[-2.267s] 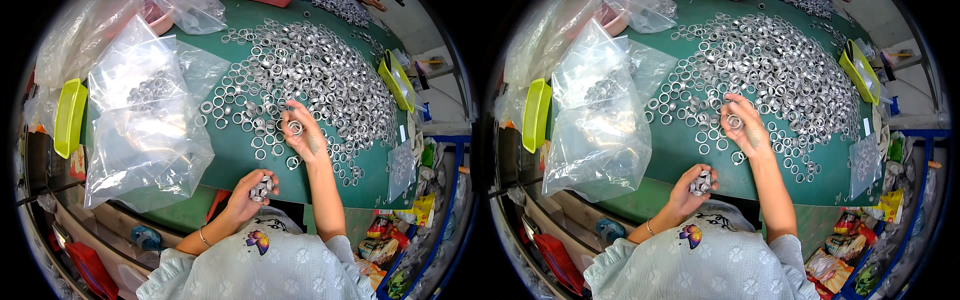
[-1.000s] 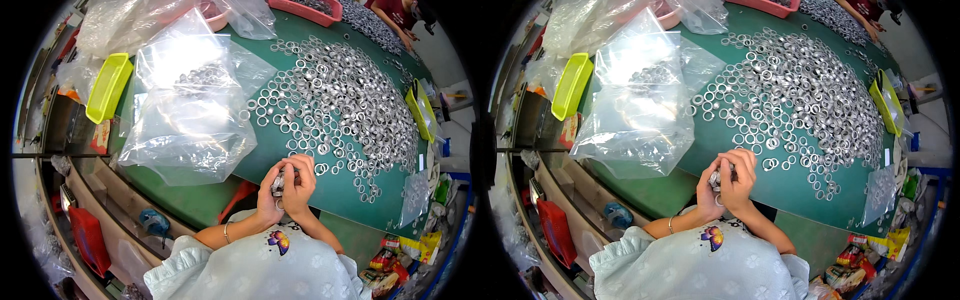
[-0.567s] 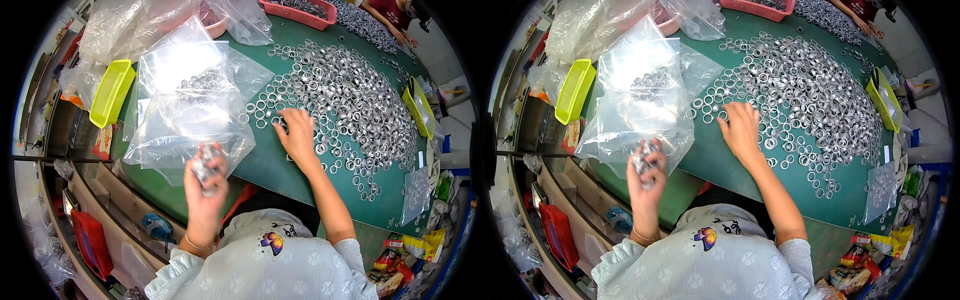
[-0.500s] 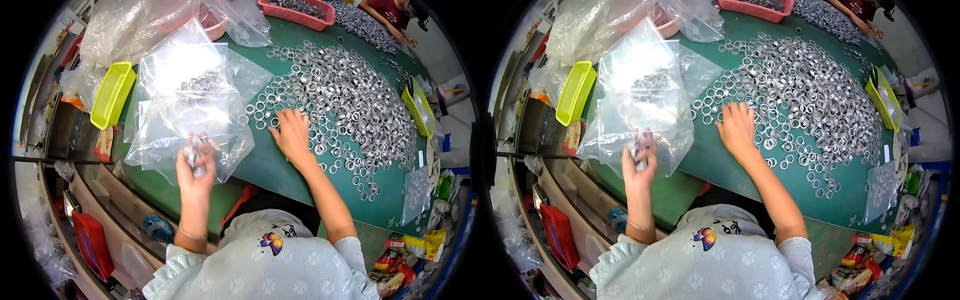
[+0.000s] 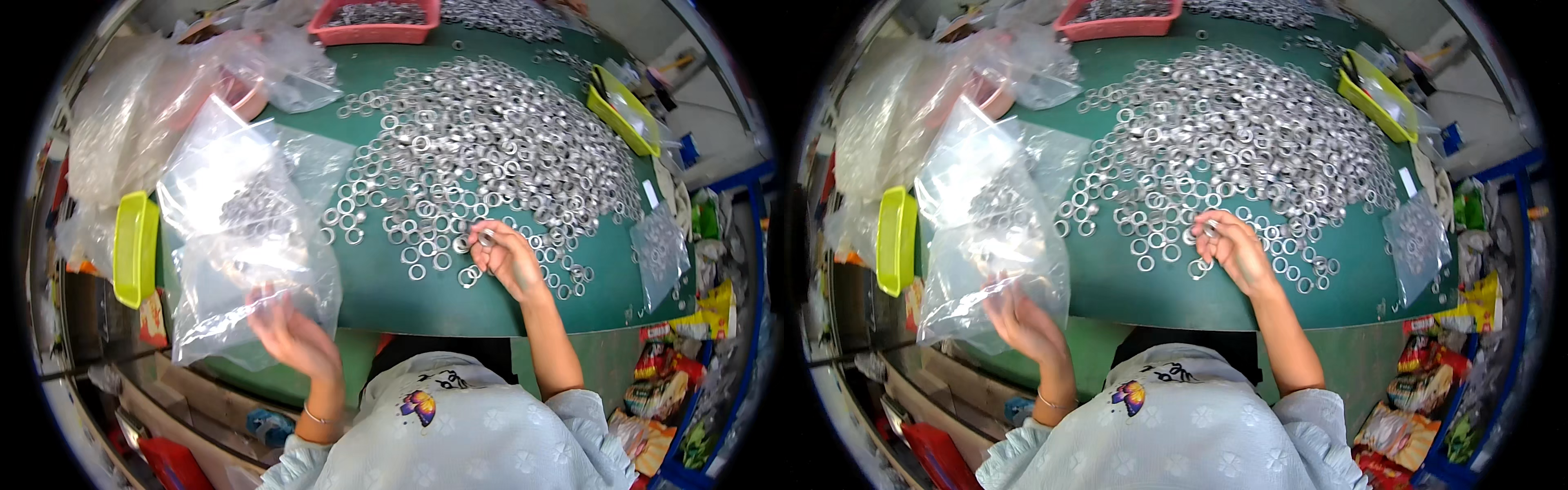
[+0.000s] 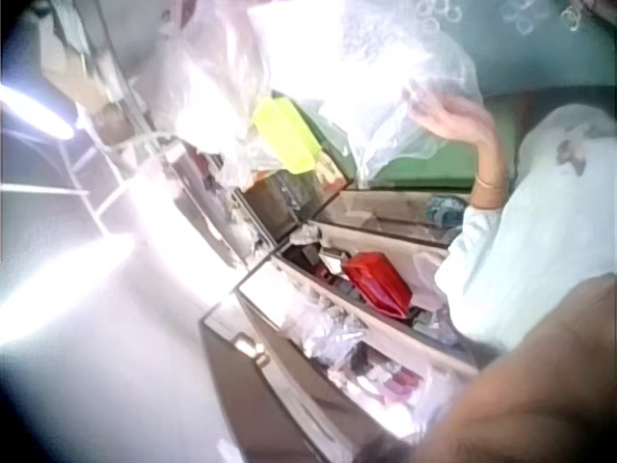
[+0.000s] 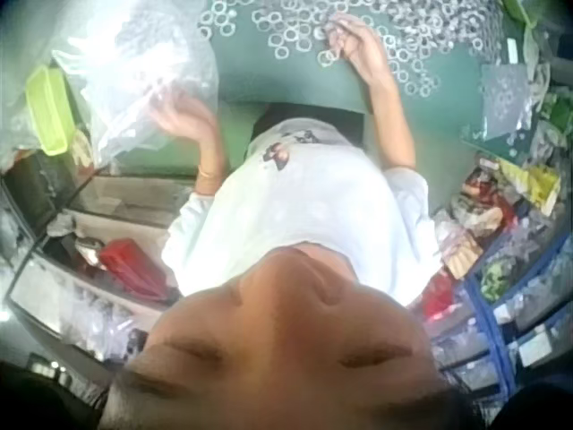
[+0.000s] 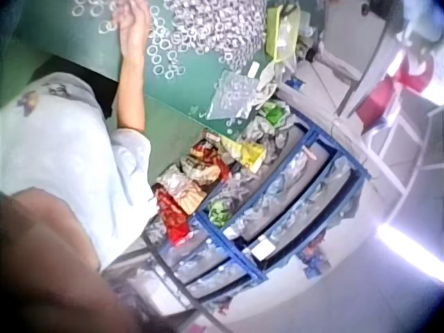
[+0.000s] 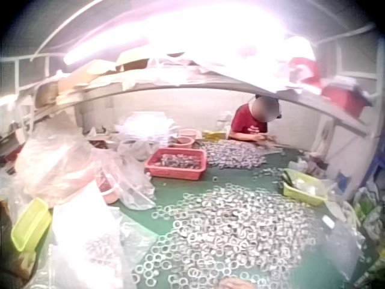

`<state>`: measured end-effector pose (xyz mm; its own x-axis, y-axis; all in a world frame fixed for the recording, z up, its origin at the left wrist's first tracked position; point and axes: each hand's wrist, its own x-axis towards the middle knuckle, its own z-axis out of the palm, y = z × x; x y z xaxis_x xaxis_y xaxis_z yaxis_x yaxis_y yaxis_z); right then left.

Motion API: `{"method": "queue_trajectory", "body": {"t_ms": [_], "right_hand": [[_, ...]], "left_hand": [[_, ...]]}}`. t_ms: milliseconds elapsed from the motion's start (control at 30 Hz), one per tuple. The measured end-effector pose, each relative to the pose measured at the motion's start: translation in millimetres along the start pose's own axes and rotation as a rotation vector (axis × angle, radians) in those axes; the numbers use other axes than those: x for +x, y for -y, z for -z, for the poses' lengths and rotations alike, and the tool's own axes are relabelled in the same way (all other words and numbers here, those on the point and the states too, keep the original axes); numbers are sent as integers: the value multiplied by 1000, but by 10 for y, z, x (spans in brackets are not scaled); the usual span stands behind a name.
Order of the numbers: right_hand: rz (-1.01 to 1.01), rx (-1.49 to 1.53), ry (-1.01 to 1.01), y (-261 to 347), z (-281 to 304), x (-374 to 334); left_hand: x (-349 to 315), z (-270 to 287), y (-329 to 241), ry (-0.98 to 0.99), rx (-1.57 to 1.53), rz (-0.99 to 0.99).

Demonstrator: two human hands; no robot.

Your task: The person sorts through a pile of silver-colored metal rings on a green table by hand, picking up small groups of them, inspecting them, and placing some into a clear plastic bag.

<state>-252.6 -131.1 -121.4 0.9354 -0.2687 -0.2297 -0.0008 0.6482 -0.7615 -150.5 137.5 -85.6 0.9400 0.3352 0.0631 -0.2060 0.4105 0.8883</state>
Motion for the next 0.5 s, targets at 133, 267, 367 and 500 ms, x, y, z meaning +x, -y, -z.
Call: {"method": "queue_trajectory", "body": {"t_ms": [133,267,367,500], "right_hand": [[221,-70,-181,355,253,-112],[600,-1200,-636,602,532,228],[770,-1652,-623,676,785,541],[783,-1769,-551,476,585,570]], "left_hand": [[-566,357,377,324,-179,-449],[-684,-290,370,1260,512,-262],[-694,-1265,709,1402,700,-367],[-473,-2314,1458,1266,860,-700]]}}
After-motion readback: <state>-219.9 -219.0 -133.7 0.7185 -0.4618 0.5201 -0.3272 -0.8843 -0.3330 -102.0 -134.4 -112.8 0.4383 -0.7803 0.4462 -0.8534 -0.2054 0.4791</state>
